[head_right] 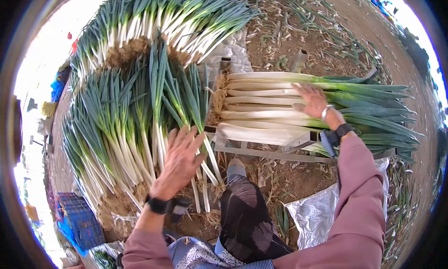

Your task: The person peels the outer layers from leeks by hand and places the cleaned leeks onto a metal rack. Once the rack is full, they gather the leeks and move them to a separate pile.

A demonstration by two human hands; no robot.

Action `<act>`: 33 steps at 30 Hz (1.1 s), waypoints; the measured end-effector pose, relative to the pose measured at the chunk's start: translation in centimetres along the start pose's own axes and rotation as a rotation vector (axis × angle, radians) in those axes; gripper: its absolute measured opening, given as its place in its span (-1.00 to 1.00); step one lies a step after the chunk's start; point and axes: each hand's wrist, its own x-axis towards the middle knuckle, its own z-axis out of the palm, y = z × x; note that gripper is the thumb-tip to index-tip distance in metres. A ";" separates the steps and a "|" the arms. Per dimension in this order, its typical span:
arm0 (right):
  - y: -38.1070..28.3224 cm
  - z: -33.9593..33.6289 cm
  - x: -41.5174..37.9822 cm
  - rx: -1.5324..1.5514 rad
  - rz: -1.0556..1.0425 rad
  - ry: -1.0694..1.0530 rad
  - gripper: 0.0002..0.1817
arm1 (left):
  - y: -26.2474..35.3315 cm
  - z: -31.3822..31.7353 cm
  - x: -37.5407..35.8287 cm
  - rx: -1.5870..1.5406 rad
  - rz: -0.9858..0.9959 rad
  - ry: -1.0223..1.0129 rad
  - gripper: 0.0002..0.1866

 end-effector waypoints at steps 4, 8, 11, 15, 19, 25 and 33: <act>1.2 -5.5 -1.4 0.311 -0.160 0.140 -0.37 | -5.0 -5.3 -10.6 0.032 -0.203 -0.101 -0.56; -6.0 -13.1 -2.2 0.327 -0.140 0.114 -0.53 | -7.9 -6.8 -20.7 0.038 -0.325 -0.150 -0.66; -13.9 -15.4 -1.2 0.330 -0.267 0.120 -0.55 | -8.0 -6.4 -25.3 -0.050 -0.431 -0.282 -0.67; -24.9 -13.6 3.3 0.363 -0.642 -0.052 -0.50 | -8.0 -5.3 -28.4 -0.144 -0.438 -0.303 -0.67; -35.3 -5.6 8.3 0.384 -0.751 -0.214 -0.52 | -9.0 -3.3 -31.0 -0.078 -0.416 -0.392 -0.59; -44.2 16.1 9.7 0.628 -0.349 -0.150 -0.53 | -9.1 -4.3 -32.4 -0.108 -0.436 -0.365 -0.48; -39.7 30.6 3.8 0.387 0.287 0.196 -0.34 | -9.6 -5.7 -33.0 -0.125 -0.510 -0.439 -0.49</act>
